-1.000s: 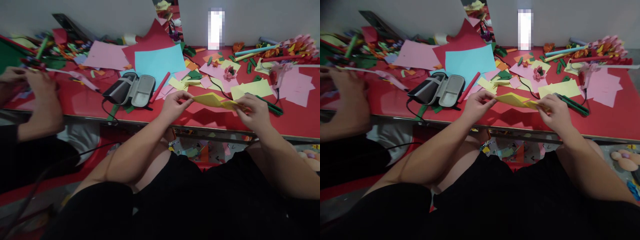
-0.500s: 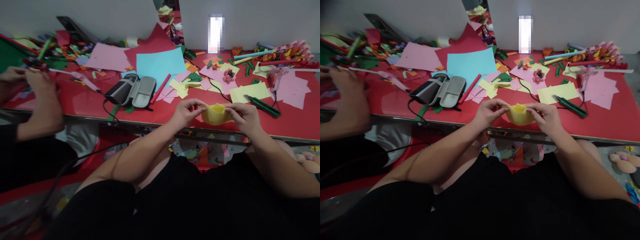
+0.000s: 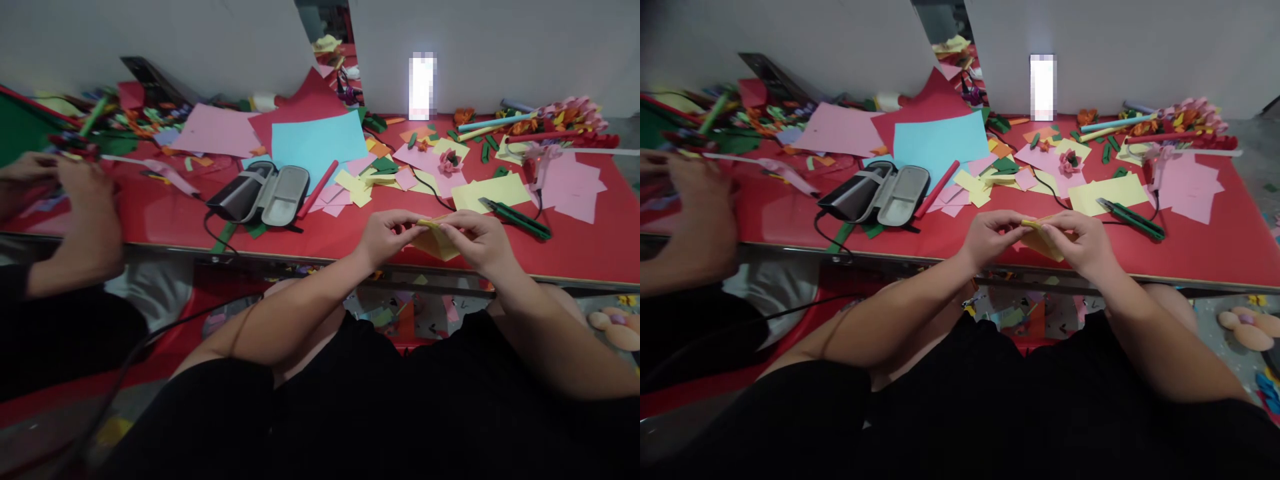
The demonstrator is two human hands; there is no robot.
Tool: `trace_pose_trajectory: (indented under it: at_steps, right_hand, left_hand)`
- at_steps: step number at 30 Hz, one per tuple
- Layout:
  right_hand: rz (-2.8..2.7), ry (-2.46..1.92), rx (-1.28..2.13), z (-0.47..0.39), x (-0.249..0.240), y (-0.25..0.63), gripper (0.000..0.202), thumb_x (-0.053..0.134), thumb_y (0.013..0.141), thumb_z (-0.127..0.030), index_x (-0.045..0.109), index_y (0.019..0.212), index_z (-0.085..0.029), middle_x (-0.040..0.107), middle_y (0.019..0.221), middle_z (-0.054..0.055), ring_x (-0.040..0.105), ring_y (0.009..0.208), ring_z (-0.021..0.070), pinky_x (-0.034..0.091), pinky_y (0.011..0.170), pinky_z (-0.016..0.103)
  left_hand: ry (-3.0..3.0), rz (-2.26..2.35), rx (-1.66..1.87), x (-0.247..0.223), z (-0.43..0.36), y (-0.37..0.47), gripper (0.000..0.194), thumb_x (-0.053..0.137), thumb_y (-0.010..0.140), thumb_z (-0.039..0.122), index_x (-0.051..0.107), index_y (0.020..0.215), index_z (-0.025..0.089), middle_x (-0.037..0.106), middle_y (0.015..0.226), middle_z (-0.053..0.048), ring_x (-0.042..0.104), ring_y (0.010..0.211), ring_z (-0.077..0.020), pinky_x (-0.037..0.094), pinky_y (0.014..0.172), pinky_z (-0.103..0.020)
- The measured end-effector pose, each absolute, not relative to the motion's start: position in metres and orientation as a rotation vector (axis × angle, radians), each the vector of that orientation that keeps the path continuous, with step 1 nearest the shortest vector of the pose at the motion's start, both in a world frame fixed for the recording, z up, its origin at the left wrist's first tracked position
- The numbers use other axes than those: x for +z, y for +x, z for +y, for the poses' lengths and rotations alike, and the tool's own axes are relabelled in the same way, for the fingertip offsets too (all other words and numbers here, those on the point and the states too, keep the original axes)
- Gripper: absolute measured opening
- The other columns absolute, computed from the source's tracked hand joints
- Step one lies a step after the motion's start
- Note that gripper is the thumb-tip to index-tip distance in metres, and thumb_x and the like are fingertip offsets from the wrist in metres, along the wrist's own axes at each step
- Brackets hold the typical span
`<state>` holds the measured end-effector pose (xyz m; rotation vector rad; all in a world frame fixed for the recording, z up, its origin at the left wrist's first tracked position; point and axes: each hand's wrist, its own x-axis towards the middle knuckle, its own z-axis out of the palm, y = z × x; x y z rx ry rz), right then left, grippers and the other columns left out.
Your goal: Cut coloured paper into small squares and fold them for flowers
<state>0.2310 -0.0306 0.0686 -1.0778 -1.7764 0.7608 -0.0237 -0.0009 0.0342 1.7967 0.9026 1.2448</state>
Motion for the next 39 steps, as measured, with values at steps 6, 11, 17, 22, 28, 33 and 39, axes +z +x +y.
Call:
trace_pose_trajectory:
  at_steps: [6, 11, 17, 22, 28, 33, 39]
  right_hand:
    - [-1.837, -1.050, 0.468, -0.033, 0.068, 0.231, 0.025, 0.077, 0.110, -0.038, 0.100, 0.103, -0.031, 0.093, 0.105, 0.008, 0.086, 0.095, 0.0269, 0.066, 0.083, 0.044]
    - [-1.912, -1.125, 0.359, -0.030, 0.064, 0.238, 0.025, 0.076, 0.111, -0.041, 0.098, 0.103, -0.031, 0.089, 0.098, 0.008, 0.082, 0.087, 0.0270, 0.060, 0.074, 0.042]
    - [-1.933, -1.100, 0.289, -0.013, 0.063, 0.245, 0.027, 0.080, 0.109, -0.050, 0.097, 0.114, -0.028, 0.087, 0.115, 0.014, 0.084, 0.108, 0.0352, 0.069, 0.096, 0.053]
    - [-1.913, -1.239, 0.594, 0.004, 0.063, 0.268, 0.038, 0.083, 0.101, -0.051, 0.091, 0.127, -0.025, 0.087, 0.137, 0.018, 0.083, 0.122, 0.0393, 0.072, 0.100, 0.057]
    - [-2.047, -1.369, 1.013, 0.000, 0.082, 0.298, 0.041, 0.088, 0.100, -0.065, 0.092, 0.120, -0.029, 0.091, 0.123, 0.013, 0.085, 0.113, 0.0350, 0.071, 0.107, 0.055]
    - [-2.094, -1.328, 0.938, -0.006, 0.090, 0.306, 0.049, 0.091, 0.094, -0.072, 0.094, 0.116, -0.028, 0.091, 0.116, 0.013, 0.082, 0.104, 0.0333, 0.069, 0.099, 0.053]
    - [-1.935, -1.165, 0.809, -0.020, 0.089, 0.295, 0.042, 0.085, 0.096, -0.066, 0.093, 0.107, -0.026, 0.091, 0.101, 0.009, 0.079, 0.090, 0.0279, 0.063, 0.087, 0.047]
  left_hand:
    - [1.773, 0.885, 1.229, 0.037, -0.001, -0.010, 0.040, 0.095, 0.108, 0.065, 0.102, 0.117, 0.027, 0.095, 0.096, -0.009, 0.068, 0.062, -0.0132, 0.052, 0.058, -0.028]
    - [1.796, 0.850, 1.323, 0.030, 0.001, -0.005, 0.046, 0.095, 0.109, 0.055, 0.095, 0.149, 0.032, 0.096, 0.102, -0.006, 0.070, 0.068, -0.0136, 0.057, 0.066, -0.028]
    - [1.972, 0.738, 1.420, 0.011, 0.019, -0.010, 0.030, 0.088, 0.114, 0.050, 0.102, 0.130, 0.030, 0.098, 0.113, -0.012, 0.089, 0.091, -0.0216, 0.067, 0.078, -0.031]
    - [1.955, 0.804, 1.407, -0.003, 0.035, -0.021, 0.037, 0.089, 0.111, 0.060, 0.103, 0.121, 0.027, 0.098, 0.112, -0.014, 0.092, 0.095, -0.0250, 0.070, 0.081, -0.033]
    - [1.896, 0.821, 1.385, -0.009, 0.037, -0.023, 0.039, 0.091, 0.108, 0.061, 0.102, 0.119, 0.025, 0.098, 0.112, -0.015, 0.091, 0.095, -0.0256, 0.070, 0.081, -0.035]
    - [1.827, 0.835, 1.393, -0.006, 0.034, -0.017, 0.050, 0.094, 0.101, 0.072, 0.101, 0.116, 0.024, 0.097, 0.109, -0.015, 0.086, 0.089, -0.0232, 0.066, 0.077, -0.034]
    - [1.589, 0.791, 1.369, 0.013, 0.038, -0.016, 0.067, 0.101, 0.090, 0.085, 0.096, 0.111, 0.022, 0.090, 0.093, -0.010, 0.072, 0.068, -0.0145, 0.063, 0.065, -0.030]
